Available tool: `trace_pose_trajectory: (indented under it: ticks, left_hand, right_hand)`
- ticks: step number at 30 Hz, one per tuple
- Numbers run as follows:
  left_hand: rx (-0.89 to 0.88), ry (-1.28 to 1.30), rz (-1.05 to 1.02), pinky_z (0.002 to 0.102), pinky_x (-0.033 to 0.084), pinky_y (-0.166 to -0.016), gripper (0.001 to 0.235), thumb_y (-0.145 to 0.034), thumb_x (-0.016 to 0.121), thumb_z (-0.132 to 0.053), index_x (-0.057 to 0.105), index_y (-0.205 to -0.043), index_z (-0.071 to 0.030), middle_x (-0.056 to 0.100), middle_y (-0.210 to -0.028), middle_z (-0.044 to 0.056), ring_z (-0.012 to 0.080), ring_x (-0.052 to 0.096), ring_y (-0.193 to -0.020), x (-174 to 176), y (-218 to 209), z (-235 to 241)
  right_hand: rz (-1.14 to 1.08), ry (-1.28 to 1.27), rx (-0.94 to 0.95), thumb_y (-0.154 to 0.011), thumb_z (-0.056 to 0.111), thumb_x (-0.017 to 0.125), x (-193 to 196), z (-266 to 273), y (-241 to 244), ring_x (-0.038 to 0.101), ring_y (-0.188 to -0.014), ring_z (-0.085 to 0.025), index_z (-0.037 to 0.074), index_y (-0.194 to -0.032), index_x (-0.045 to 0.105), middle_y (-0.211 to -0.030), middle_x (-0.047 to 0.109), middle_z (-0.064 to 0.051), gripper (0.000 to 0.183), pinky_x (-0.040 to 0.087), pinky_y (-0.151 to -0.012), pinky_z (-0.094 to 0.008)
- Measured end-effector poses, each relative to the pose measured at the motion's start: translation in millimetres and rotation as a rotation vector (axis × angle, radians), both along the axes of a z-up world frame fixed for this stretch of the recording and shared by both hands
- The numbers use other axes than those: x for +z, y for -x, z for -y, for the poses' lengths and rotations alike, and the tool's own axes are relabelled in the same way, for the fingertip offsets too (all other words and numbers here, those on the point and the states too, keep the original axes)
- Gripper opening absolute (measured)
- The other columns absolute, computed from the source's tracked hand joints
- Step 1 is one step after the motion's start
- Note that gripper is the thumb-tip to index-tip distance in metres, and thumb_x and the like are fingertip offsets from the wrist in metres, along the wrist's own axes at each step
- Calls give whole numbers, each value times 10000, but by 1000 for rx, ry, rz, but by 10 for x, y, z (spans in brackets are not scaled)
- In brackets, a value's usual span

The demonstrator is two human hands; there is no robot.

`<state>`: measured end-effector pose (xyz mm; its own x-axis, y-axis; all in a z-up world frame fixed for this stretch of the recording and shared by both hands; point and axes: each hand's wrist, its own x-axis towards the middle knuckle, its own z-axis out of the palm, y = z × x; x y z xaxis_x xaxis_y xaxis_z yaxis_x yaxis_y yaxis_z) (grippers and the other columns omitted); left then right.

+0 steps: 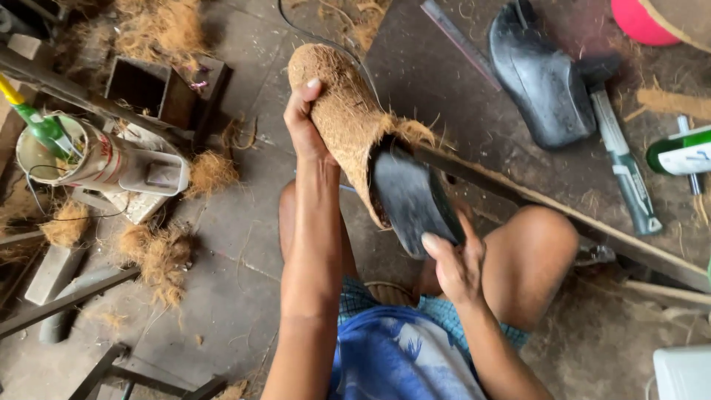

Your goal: The person scrapes the surface of a coconut fiber upper, then inserts a black rubber sole into it. They press the sole into place and repeatedly tap the upper with a green bottle to help seat the sole. The person finishes by pulling and adjusting the coconut fibers around the opening.

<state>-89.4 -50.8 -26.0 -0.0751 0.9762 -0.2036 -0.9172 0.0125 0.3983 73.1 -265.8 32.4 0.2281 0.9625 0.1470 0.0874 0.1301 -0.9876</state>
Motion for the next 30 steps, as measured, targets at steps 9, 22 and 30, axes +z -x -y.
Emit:
trace_pose_trajectory:
  ticks: [9, 22, 30]
  left_hand:
    - [230, -135, 233, 566, 542, -1008, 445, -810, 704, -283, 677, -1030, 104, 699, -1041, 296, 424, 704, -969, 76, 1326, -513]
    - [-282, -431, 216, 538, 474, -1133, 801, -831, 546, -682, 602, -1301, -35, 623, -1301, 259, 387, 601, -1264, 411, 974, -171]
    - [-183, -515, 52, 554, 417, -1155, 824, -880, 424, -713, 565, -1321, -31, 569, -1334, 236, 398, 534, -1286, 256, 840, -254]
  right_hand:
    - [-800, 273, -268, -850, 84, 517, 111, 723, -409, 630, -1189, -305, -13, -1267, 608, -1242, 660, -167, 437, 485, -1081, -510]
    - [275, -114, -238, -921, 164, 678, -382, -729, -989, 650, -1068, -280, -39, -1332, 573, -1184, 664, -204, 470, 557, -916, -362]
    - [558, -146, -297, -941, 190, 661, -485, -1116, -881, 661, -992, -336, 14, -1261, 606, -1133, 672, -187, 369, 531, -825, -425]
